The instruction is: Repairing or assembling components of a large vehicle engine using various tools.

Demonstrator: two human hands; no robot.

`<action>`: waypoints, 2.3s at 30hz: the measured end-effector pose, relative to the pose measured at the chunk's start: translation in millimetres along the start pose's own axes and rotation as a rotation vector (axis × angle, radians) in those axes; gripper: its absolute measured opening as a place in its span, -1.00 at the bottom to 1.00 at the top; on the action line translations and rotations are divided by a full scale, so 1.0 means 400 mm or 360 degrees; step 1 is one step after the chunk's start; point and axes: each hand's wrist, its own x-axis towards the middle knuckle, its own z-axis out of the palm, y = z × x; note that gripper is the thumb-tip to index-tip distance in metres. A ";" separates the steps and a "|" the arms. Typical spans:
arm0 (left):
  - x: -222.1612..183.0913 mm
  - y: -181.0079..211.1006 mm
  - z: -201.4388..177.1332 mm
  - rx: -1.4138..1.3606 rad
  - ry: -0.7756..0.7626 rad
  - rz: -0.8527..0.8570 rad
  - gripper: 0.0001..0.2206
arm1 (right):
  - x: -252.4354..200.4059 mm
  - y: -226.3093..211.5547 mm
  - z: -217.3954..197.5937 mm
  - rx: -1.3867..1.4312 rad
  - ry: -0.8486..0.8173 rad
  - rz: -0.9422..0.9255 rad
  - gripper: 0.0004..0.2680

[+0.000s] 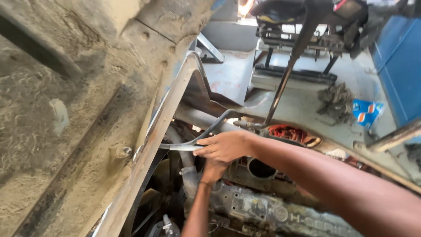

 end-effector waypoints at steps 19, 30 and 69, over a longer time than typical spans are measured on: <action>-0.039 0.536 -0.163 -0.2266 0.2360 -0.1007 -0.43 | 0.070 -0.025 -0.066 0.1591 -0.0715 0.1735 -0.84; 0.096 0.439 -0.136 -0.2116 0.3151 -0.0891 -0.21 | 0.051 -0.062 -0.082 0.1597 -0.0631 0.1938 -0.85; -0.310 0.328 -0.245 -0.0306 0.0099 -0.0671 -0.65 | 0.132 -0.136 -0.280 0.1279 0.0265 0.1276 -0.80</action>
